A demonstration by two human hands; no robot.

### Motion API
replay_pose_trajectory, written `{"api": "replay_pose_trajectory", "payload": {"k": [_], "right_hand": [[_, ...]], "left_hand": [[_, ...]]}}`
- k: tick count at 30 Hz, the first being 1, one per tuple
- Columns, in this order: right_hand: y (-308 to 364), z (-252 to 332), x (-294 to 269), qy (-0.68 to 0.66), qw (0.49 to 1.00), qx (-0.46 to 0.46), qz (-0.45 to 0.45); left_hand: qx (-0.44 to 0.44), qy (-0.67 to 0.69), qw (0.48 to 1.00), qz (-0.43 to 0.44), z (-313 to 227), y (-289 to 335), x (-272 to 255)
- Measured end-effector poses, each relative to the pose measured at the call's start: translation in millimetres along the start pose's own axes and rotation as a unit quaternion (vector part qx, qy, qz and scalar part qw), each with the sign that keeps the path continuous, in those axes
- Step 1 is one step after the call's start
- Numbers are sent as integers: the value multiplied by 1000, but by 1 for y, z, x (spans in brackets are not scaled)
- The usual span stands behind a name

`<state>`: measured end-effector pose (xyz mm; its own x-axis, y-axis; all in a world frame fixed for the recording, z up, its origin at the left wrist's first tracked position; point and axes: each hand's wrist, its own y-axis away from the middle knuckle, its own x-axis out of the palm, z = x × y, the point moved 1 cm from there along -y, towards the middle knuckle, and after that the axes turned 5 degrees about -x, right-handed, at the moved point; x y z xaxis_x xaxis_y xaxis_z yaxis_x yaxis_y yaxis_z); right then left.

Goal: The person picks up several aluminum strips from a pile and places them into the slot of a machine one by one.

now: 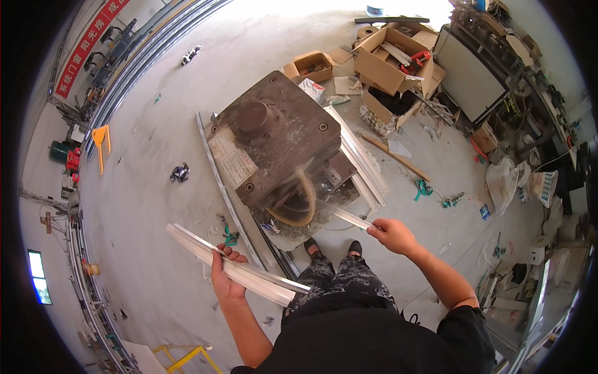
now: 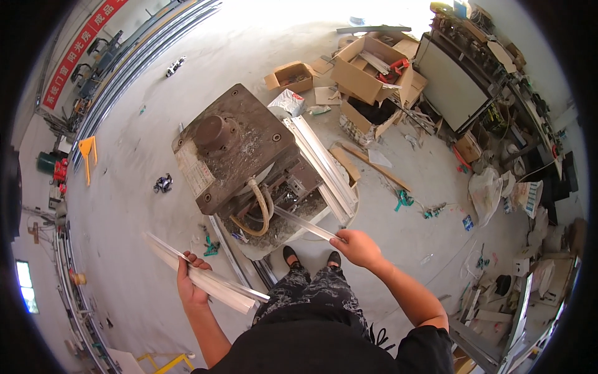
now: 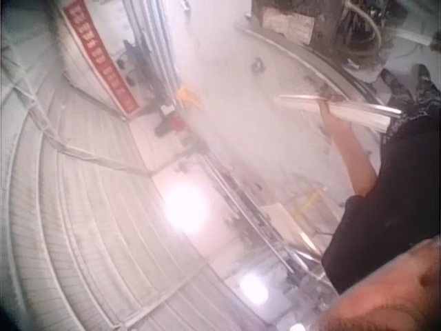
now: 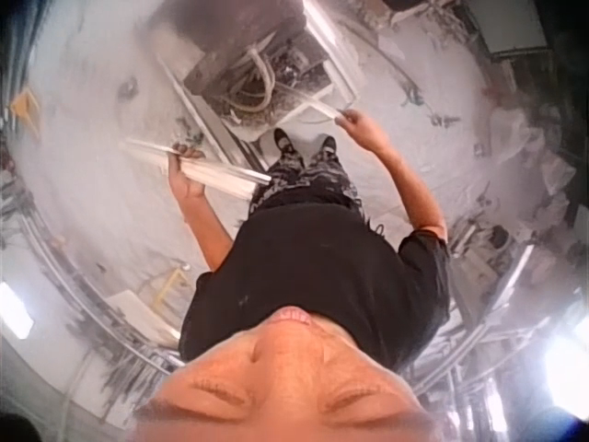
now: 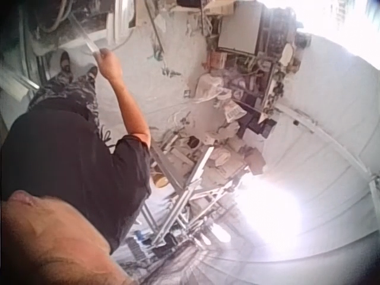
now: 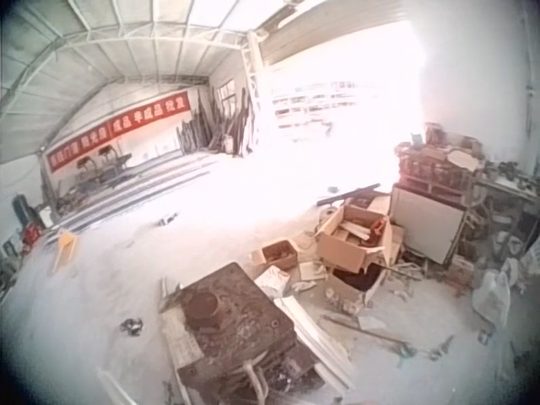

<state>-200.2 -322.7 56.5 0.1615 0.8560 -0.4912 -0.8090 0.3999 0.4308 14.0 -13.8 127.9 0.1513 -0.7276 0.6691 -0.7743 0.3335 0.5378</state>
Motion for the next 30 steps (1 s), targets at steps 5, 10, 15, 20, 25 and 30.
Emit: {"api": "replay_pose_trajectory", "payload": {"k": [5,10,15,20,25,30], "right_hand": [[-2,-11,-9,-13,999,-5,-35],[2,-19,18,-37,996,9,-80],[12,-24,75,-101,982,14,-162],[5,-15,88,-139,976,9,-167],[-11,-7,92,-166,977,25,-128],[-19,-19,95,-201,974,13,-106]], "left_hand": [[-8,-6,1000,26,4,-4,5],[-18,-24,999,26,17,-9,13],[-24,-35,998,36,25,-8,13],[-14,-49,999,4,34,-6,10],[-43,-75,996,5,49,-9,13],[-47,-72,996,34,39,-24,24]]}}
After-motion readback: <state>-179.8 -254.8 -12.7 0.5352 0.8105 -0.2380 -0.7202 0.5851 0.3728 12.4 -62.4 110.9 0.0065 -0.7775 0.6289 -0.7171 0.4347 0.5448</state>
